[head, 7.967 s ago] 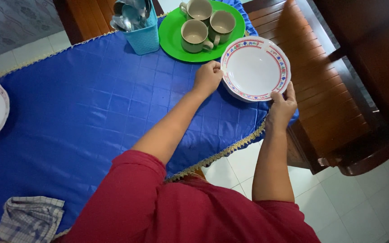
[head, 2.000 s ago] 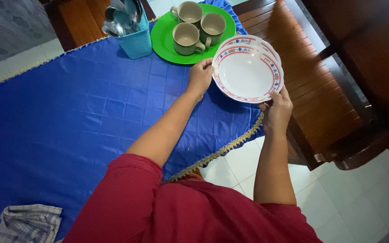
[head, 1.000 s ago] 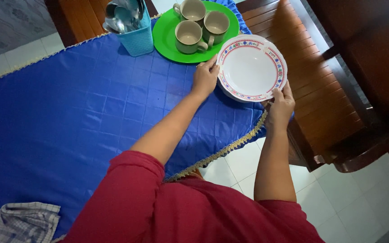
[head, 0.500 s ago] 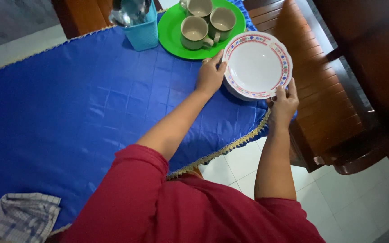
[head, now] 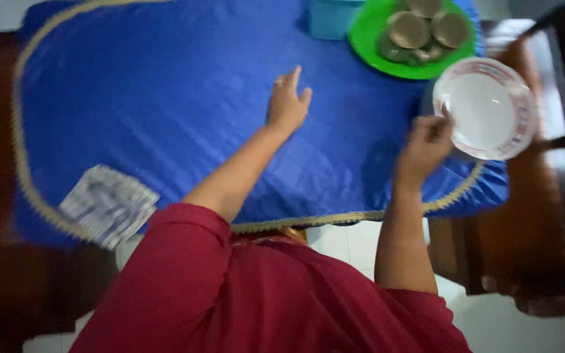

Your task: The person wipes a blue tablecloth with a checkered cloth. They move a stack of plates to the side to access the surface, then wipe the entire tablecloth area systematically. The plates are returned to their original position after the wiping is complete.

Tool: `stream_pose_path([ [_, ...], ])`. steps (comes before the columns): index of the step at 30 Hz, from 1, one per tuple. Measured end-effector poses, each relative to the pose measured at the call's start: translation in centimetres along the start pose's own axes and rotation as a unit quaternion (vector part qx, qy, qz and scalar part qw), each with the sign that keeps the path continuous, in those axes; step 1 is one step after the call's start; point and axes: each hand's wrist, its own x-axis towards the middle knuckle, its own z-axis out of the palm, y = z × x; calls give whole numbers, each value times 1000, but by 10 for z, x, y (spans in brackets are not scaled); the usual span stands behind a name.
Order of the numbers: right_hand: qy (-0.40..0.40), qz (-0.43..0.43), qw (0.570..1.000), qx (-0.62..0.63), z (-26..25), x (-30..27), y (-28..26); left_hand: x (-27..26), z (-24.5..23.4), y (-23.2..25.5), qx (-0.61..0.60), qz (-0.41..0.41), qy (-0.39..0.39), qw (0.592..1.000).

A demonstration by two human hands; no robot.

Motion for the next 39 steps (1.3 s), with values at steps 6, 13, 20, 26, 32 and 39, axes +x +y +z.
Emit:
stream_pose_path([
  [6, -425, -100, 899, -19, 181, -160, -48, -20, -170, -159, 228, -154, 44, 960],
  [13, -629, -263, 729, 60, 269, -299, -183, -60, -389, -140, 186, -464, -193, 844],
  [20, -609, -322, 725, -13, 303, -361, -213, -92, -443, -182, 195, -415, -216, 862],
  [26, -662, -98, 741, 47, 286, -311, -233, -95, -447, -178, 221, -394, -194, 871],
  [32, -363, 78, 928, -12, 187, -171, -106, -101, -355, -201, 279, -378, -101, 877],
  [39, 21, -84, 968, -236, 42, -42, 188, -72, -260, -112, 274, -211, -177, 921],
])
